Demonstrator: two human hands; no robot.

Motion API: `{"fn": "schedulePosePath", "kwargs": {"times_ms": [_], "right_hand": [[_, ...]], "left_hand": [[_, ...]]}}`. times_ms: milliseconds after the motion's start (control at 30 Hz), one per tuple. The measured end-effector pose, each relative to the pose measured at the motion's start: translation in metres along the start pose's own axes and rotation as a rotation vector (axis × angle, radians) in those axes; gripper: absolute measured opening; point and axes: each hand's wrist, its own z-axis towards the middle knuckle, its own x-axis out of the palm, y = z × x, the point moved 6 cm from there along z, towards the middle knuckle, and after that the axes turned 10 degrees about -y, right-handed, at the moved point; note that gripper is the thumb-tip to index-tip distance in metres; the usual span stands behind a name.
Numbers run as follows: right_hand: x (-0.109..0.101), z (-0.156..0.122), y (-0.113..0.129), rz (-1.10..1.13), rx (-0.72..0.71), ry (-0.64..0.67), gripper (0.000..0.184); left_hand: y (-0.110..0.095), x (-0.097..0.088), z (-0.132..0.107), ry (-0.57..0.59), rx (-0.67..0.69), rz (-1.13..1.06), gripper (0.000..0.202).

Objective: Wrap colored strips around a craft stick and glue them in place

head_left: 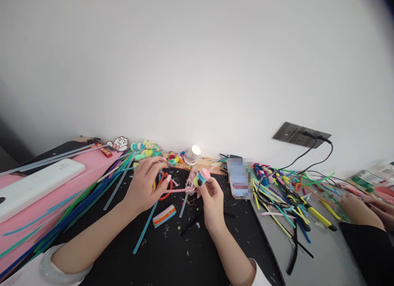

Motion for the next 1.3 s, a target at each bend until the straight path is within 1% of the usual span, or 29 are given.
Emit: {"fn": "schedulePosePath", "kwargs": {"times_ms": [33, 100, 167, 200, 267, 467, 600, 833, 1000, 1100, 1200, 1300], "right_hand": [[0.003, -0.002, 0.001, 0.000, 0.004, 0.030, 0.018], [0.011, -0.007, 0.001, 0.007, 0.016, 0.110, 0.018], [0.018, -0.012, -0.001, 0.020, 0.039, 0.202, 0.018], [0.021, -0.014, -0.002, 0.025, 0.052, 0.238, 0.018], [0.024, -0.015, -0.003, 0.030, 0.071, 0.277, 0.019], [0.022, -0.014, -0.006, 0.029, 0.112, 0.286, 0.023], [0.024, -0.014, -0.005, 0.025, 0.105, 0.305, 0.019], [0.023, -0.014, -0.004, -0.050, 0.063, 0.308, 0.013], [0.022, -0.014, -0.006, -0.051, 0.067, 0.310, 0.013], [0.022, -0.014, -0.009, -0.039, 0.077, 0.311, 0.013], [0.021, -0.013, -0.011, -0.043, 0.082, 0.314, 0.015], [0.016, -0.010, -0.010, -0.055, 0.048, 0.251, 0.019]], "left_hand": [[-0.003, 0.003, -0.002, 0.045, 0.006, -0.061, 0.022], [-0.008, 0.013, -0.007, 0.192, -0.004, -0.197, 0.035], [-0.011, 0.022, -0.014, 0.332, -0.055, -0.300, 0.046], [-0.012, 0.025, -0.016, 0.376, -0.084, -0.335, 0.048], [-0.014, 0.028, -0.018, 0.410, -0.132, -0.392, 0.046], [-0.017, 0.028, -0.016, 0.409, -0.210, -0.490, 0.041], [-0.015, 0.028, -0.015, 0.396, -0.202, -0.479, 0.036], [-0.015, 0.030, -0.017, 0.375, -0.123, -0.427, 0.037], [-0.016, 0.031, -0.019, 0.383, -0.163, -0.418, 0.043], [-0.018, 0.030, -0.019, 0.385, -0.169, -0.407, 0.040], [-0.019, 0.028, -0.017, 0.350, -0.153, -0.370, 0.038], [-0.016, 0.024, -0.013, 0.299, -0.196, -0.363, 0.041]]}}
